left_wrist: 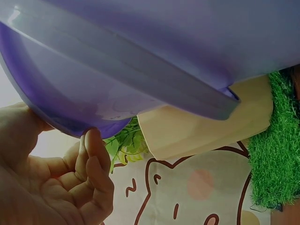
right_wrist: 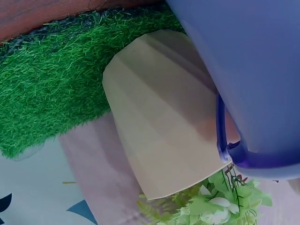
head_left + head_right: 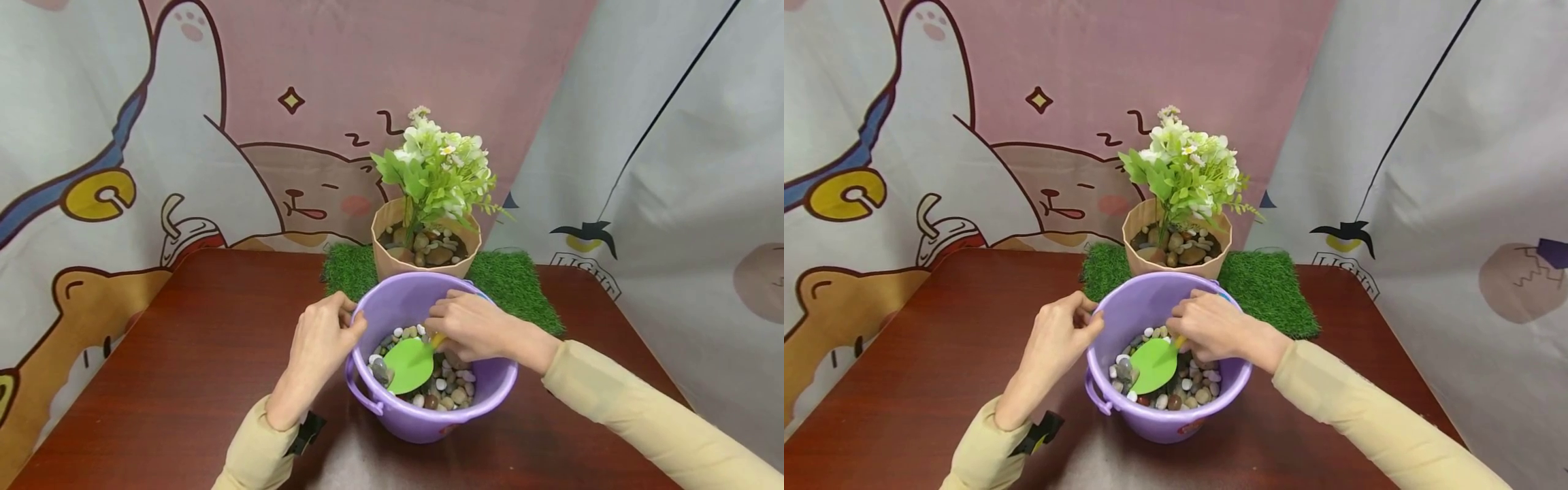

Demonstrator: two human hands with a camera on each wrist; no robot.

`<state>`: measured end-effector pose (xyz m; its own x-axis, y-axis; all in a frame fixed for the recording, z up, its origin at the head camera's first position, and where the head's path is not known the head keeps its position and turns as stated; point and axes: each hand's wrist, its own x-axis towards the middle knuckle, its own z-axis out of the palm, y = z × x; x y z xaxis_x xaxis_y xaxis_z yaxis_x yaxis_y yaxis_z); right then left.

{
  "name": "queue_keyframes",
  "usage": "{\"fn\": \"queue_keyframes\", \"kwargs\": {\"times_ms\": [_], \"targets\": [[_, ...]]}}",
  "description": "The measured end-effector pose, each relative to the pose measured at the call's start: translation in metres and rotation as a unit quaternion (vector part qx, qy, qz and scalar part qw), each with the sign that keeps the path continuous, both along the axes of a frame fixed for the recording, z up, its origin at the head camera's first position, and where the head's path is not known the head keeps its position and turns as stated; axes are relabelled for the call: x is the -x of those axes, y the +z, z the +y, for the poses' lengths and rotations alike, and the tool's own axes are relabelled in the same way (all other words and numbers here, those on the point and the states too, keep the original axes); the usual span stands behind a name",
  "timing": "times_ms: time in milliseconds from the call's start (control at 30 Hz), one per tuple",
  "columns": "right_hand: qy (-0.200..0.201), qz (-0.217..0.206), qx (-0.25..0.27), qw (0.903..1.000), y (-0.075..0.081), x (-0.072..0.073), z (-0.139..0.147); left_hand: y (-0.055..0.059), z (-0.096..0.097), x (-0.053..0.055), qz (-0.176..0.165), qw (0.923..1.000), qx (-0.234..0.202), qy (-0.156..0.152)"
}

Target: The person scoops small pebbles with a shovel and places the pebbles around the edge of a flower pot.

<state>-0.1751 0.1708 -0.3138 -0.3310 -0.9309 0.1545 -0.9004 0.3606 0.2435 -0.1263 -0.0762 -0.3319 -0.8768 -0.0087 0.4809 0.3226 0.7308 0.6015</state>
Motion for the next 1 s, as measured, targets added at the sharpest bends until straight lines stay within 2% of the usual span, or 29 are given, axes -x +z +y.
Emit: {"fn": "queue_keyframes", "kwargs": {"times_ms": [233,367,567,733,1000], "targets": [[0.012,-0.017,0.055,0.9983,0.004,0.008,0.006,-0.001,0.0,0.0,-0.004,1.0,0.001,-0.001],[0.018,-0.032,0.063,0.9974,0.009,0.011,0.01,0.0,0.0,0.0,0.0,1.0,0.002,-0.001],[0.027,-0.049,0.079,0.9953,0.012,0.012,0.017,0.0,0.0,0.0,-0.004,1.0,0.003,0.001],[0.035,-0.056,0.114,0.9913,0.013,0.011,0.024,0.0,0.0,0.0,-0.006,1.0,0.004,0.002],[0.012,-0.053,0.146,0.9878,0.02,0.009,0.04,0.0,0.0,-0.001,-0.005,1.0,0.005,0.005]]}}
